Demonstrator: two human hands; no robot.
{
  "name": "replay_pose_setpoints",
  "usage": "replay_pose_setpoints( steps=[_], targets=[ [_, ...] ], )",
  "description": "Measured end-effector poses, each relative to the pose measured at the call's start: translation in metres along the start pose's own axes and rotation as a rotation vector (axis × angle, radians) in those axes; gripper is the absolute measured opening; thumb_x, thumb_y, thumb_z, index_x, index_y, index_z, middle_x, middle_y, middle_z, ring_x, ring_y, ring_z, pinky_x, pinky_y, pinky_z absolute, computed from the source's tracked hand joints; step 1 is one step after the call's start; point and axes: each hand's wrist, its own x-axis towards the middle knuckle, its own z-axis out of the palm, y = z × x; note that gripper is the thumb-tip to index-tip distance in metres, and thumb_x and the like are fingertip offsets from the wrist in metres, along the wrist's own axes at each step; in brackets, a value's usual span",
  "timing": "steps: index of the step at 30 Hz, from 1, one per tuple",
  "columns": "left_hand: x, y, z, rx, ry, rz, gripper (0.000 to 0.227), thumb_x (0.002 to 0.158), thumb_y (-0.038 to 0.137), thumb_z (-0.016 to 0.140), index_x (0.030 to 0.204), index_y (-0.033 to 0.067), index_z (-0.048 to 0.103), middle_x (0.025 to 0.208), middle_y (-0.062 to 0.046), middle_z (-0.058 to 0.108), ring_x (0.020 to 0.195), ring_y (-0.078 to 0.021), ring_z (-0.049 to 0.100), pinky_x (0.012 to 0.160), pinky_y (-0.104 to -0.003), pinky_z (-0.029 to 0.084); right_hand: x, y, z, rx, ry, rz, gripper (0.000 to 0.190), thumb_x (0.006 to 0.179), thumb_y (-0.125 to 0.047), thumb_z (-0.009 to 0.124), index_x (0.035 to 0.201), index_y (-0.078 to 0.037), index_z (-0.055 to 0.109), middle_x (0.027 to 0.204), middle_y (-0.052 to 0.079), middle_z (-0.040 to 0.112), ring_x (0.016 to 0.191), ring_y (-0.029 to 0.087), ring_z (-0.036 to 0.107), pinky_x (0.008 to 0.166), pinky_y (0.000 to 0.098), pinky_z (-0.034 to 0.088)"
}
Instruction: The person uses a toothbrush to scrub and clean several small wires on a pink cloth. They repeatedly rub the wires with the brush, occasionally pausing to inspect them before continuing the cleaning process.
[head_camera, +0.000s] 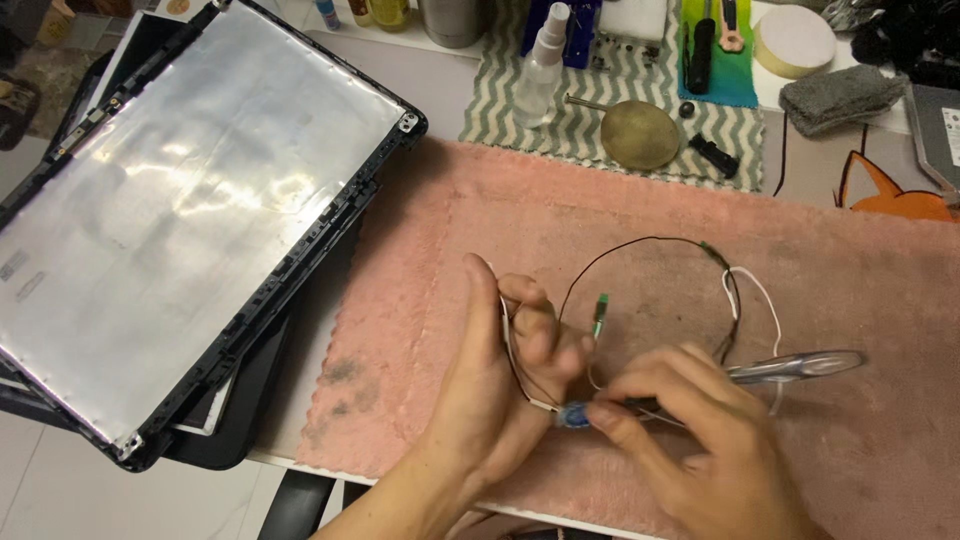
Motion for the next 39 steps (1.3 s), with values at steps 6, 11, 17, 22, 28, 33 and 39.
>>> replay_pose_setpoints(
  steps=[6,11,17,22,28,33,39],
  targets=[
    [-0.004,0.021,0.005,-0.180,-0.457,0.033,0.051,0.124,0.054,0.045,0.107,0.0153,0.074,0.060,0.008,0.022,0.048,-0.0061,0.018,0.050,-0.026,0.017,0.005,0.011,-0.017,-0.067,-0.117,-0.218,0.099,0.063,-0.061,0.104,0.149,-0.020,0.077,0.125,-0.001,0.081,0.115,0.018,0.072,0.106,0.0335,0.056],
    [-0.014,0.036,0.012,-0.128,-0.409,0.009,0.062,0.116,0.070,0.047,0.099,0.0150,0.071,0.060,0.007,0.017,0.047,-0.0091,0.012,0.050,-0.029,0.016,0.014,0.014,-0.011,-0.179,-0.066,-0.373,0.005,0.100,-0.016,0.081,0.105,-0.014,0.082,0.112,0.006,0.070,0.096,0.026,0.060,0.092,0.0415,0.047],
    [-0.019,0.036,0.025,0.714,-0.201,0.172,0.032,0.111,0.029,0.067,0.122,0.0013,0.076,0.099,-0.002,0.060,0.089,-0.0129,0.058,0.084,-0.030,0.051,0.014,0.035,-0.036,-0.309,0.074,-0.424,0.022,0.101,-0.006,0.079,0.119,-0.015,0.087,0.103,0.000,0.077,0.102,0.030,0.060,0.094,0.0408,0.048],
    [-0.022,0.028,0.031,0.953,-0.152,-0.121,0.047,0.107,0.029,0.068,0.128,-0.0076,0.088,0.118,-0.024,0.094,0.108,-0.0293,0.093,0.107,-0.031,0.074,0.019,0.031,-0.053,-0.461,0.103,-0.437,0.026,0.106,-0.005,0.078,0.129,-0.012,0.087,0.109,0.006,0.077,0.104,0.033,0.060,0.092,0.0439,0.048],
    [-0.020,0.001,0.035,0.471,0.130,-0.077,0.036,0.106,0.010,0.070,0.124,-0.0174,0.082,0.151,-0.033,0.085,0.122,-0.0433,0.087,0.109,-0.048,0.073,0.007,0.008,-0.047,-0.486,0.165,-0.199,0.069,0.091,-0.036,0.093,0.154,-0.015,0.073,0.141,0.013,0.070,0.131,0.026,0.068,0.117,0.0460,0.040],
    [-0.028,-0.012,0.045,0.263,0.207,-0.091,0.053,0.108,0.011,0.061,0.151,-0.0190,0.072,0.142,-0.042,0.081,0.130,-0.0496,0.080,0.116,-0.057,0.065,0.004,-0.012,-0.022,-0.417,0.565,-0.089,0.012,0.108,-0.005,0.093,0.118,0.000,0.091,0.116,0.018,0.078,0.106,0.032,0.063,0.096,0.0401,0.052],
    [-0.037,-0.026,0.038,0.198,0.167,-0.036,0.052,0.107,0.011,0.062,0.146,-0.0228,0.071,0.142,-0.046,0.082,0.129,-0.0554,0.081,0.112,-0.062,0.067,0.000,-0.017,0.012,-0.338,0.583,-0.036,0.008,0.102,-0.014,0.088,0.109,-0.009,0.088,0.107,0.009,0.077,0.103,0.027,0.070,0.096,0.0368,0.055]
  ],
)
